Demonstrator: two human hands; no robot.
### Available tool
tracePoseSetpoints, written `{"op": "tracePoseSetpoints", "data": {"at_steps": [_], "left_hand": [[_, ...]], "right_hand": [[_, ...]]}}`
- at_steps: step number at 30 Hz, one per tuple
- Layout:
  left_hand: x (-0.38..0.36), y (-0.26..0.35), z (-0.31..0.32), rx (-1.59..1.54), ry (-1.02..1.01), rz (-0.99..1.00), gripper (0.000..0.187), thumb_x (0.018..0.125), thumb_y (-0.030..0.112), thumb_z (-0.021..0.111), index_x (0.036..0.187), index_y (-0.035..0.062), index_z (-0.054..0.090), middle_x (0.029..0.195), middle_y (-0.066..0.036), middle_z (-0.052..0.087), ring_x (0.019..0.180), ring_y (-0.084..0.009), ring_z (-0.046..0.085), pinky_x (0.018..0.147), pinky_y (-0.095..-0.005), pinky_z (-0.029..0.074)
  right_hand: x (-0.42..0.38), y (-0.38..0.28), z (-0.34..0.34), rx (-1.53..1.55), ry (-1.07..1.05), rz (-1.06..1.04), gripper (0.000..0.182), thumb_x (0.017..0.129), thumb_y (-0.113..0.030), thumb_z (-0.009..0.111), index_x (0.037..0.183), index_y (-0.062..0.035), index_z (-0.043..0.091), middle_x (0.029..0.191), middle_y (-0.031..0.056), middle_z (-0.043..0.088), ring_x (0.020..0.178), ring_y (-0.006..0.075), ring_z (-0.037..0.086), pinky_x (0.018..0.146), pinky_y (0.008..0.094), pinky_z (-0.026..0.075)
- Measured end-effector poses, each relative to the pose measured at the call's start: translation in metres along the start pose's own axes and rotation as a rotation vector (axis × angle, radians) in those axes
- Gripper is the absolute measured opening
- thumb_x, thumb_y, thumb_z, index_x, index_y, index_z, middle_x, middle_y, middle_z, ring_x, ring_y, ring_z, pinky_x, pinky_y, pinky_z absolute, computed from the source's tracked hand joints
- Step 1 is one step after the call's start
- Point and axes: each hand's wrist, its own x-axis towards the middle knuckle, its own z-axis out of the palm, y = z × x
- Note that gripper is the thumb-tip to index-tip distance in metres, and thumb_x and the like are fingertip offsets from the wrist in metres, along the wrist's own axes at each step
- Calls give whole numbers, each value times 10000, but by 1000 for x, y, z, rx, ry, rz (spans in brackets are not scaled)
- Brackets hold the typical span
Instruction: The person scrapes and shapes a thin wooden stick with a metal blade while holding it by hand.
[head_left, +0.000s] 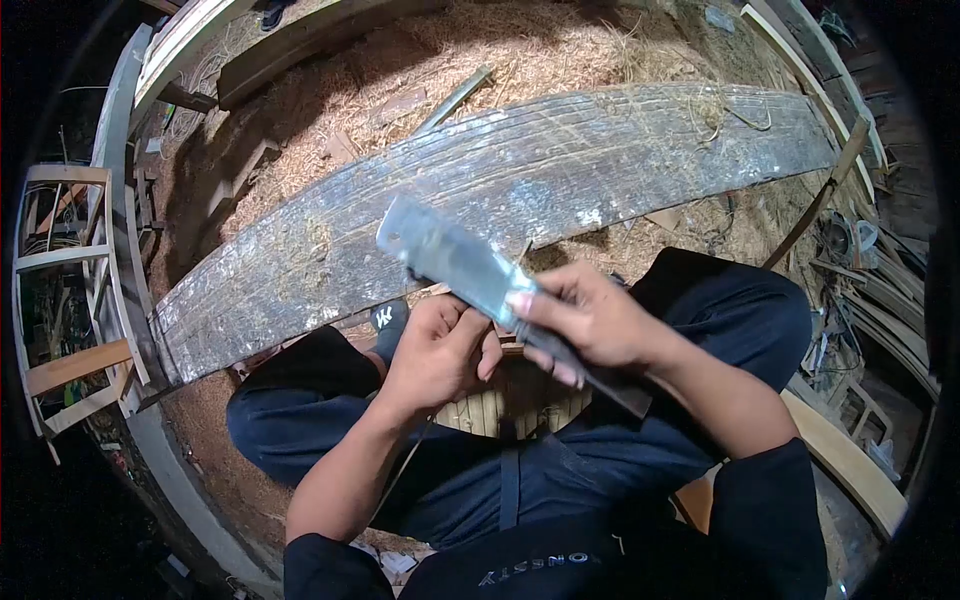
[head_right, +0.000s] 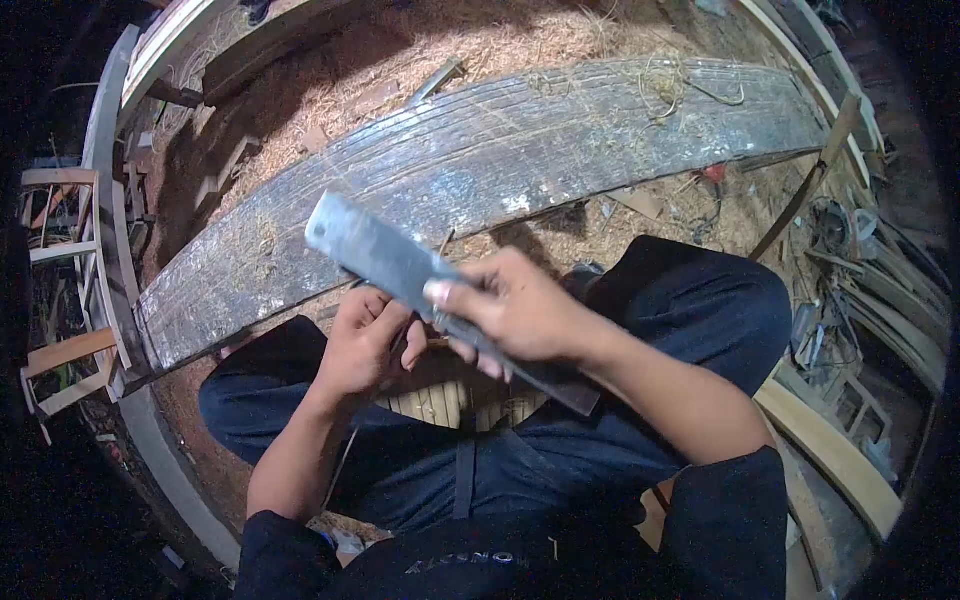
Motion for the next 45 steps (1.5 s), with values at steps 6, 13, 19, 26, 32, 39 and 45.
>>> {"op": "tracePoseSetpoints", "data": {"at_steps": [6,13,19,26,32,39,45], "left_hand": [[2,-8,-4,-14,-43,50,301,1058,269,465,917,39,598,550,-28,568,357,-74,410,351,-230,279],[2,-3,0,-1,-28,46,302,1063,282,455,899,59,574,552,-34,567,350,-78,399,347,-234,282],[5,-8,-5,-24,-45,66,300,1046,249,473,852,51,586,559,-31,575,370,-79,433,356,-231,296],[5,-10,-6,-6,-44,69,315,1055,268,463,863,45,577,551,-30,568,396,-70,433,384,-225,304],[6,-8,-4,-7,-63,106,324,1063,277,455,869,43,566,559,-34,569,439,-70,452,424,-224,327],[6,-9,-4,-4,-51,118,338,1060,308,462,857,58,565,551,-28,556,408,-66,426,399,-222,305],[-3,0,0,4,-20,51,316,1053,300,477,859,68,569,553,-11,523,411,-63,393,411,-217,288]], "right_hand": [[-1,-8,-5,-48,54,-14,313,1044,-259,508,940,9,631,616,46,601,426,97,536,401,234,433],[1,0,-3,37,-5,-6,328,1035,-277,526,922,0,660,621,39,606,432,95,551,393,245,436],[2,-3,-5,-9,39,-32,312,1034,-267,528,930,0,649,619,36,610,434,97,554,390,242,427],[4,2,-6,47,53,-32,313,1044,-259,505,991,13,649,617,48,600,420,100,530,398,237,430],[1,-2,-8,18,79,-35,316,1035,-281,525,1032,8,653,619,52,609,427,100,549,398,237,438],[1,-5,-11,12,178,-39,356,1033,-307,524,859,-3,589,621,62,605,430,106,549,382,237,433],[-22,-12,-20,252,255,-203,350,1025,-311,530,893,8,584,639,79,621,435,143,579,394,273,495]]}}
